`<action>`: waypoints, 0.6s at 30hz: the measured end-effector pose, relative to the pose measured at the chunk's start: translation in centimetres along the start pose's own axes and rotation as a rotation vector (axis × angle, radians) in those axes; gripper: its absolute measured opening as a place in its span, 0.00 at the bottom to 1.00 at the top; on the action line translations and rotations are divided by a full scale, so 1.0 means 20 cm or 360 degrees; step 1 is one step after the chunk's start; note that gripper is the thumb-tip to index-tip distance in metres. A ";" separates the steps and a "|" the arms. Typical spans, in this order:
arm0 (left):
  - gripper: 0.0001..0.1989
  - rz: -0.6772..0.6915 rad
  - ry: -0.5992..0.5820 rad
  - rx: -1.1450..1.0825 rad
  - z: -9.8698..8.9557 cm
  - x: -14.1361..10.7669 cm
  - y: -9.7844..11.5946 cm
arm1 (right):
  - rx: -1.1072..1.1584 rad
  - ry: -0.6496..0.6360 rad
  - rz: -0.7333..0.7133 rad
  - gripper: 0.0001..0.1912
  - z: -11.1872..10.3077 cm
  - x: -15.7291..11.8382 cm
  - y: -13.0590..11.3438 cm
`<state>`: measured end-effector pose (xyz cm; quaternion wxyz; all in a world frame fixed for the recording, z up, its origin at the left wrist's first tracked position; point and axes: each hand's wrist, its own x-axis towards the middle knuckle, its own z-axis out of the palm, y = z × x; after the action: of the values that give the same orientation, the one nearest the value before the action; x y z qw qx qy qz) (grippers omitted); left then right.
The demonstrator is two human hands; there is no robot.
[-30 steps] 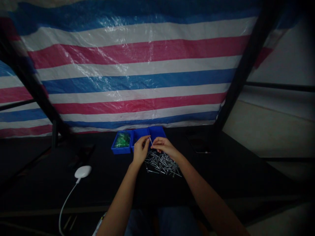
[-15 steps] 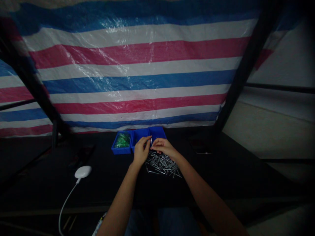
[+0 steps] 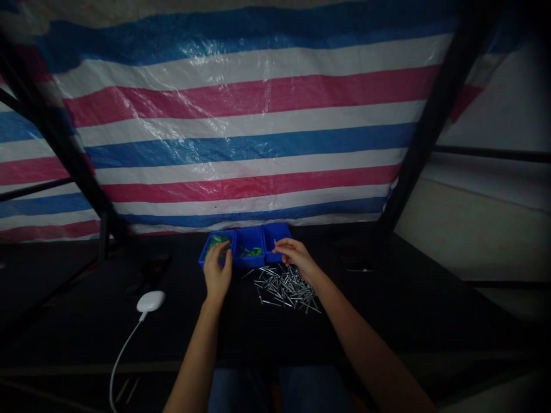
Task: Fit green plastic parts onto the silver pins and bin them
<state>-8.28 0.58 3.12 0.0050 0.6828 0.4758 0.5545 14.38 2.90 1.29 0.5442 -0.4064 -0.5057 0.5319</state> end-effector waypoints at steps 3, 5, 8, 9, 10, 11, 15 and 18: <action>0.13 -0.0038 -0.0005 0.0341 -0.18 -0.02 -0.10 | -0.0004 0.0045 0.0018 0.15 -0.01 0.00 0.00; 0.14 -0.0118 0.0018 0.0705 -0.31 -0.03 -0.16 | -0.0020 0.0081 0.0026 0.15 -0.01 0.00 0.00; 0.18 -0.0409 0.0123 0.1317 -0.49 -0.04 -0.26 | -0.0053 0.0128 0.0010 0.15 0.00 0.00 0.00; 0.20 -0.0498 0.0119 0.1474 -0.53 -0.05 -0.29 | -0.0064 0.0132 0.0000 0.15 0.00 0.00 0.00; 0.22 -0.0599 0.0064 0.1581 -0.57 -0.05 -0.32 | -0.0073 0.0135 -0.0008 0.15 0.00 0.00 0.01; 0.24 -0.0716 -0.0029 0.1640 -0.60 -0.05 -0.35 | -0.0078 0.0132 -0.0014 0.15 0.00 0.00 0.01; 0.31 -0.1014 -0.0385 0.1612 -0.64 -0.05 -0.44 | -0.0094 0.0115 -0.0036 0.14 0.00 0.00 0.01; 0.32 -0.0938 -0.0209 0.1589 -0.65 -0.05 -0.46 | -0.0158 0.0087 -0.0074 0.13 -0.01 0.00 0.02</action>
<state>-24.08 -1.87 2.41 -0.1338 0.4742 0.8482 0.1947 14.43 3.00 0.84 0.5491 -0.4354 -0.5258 0.4821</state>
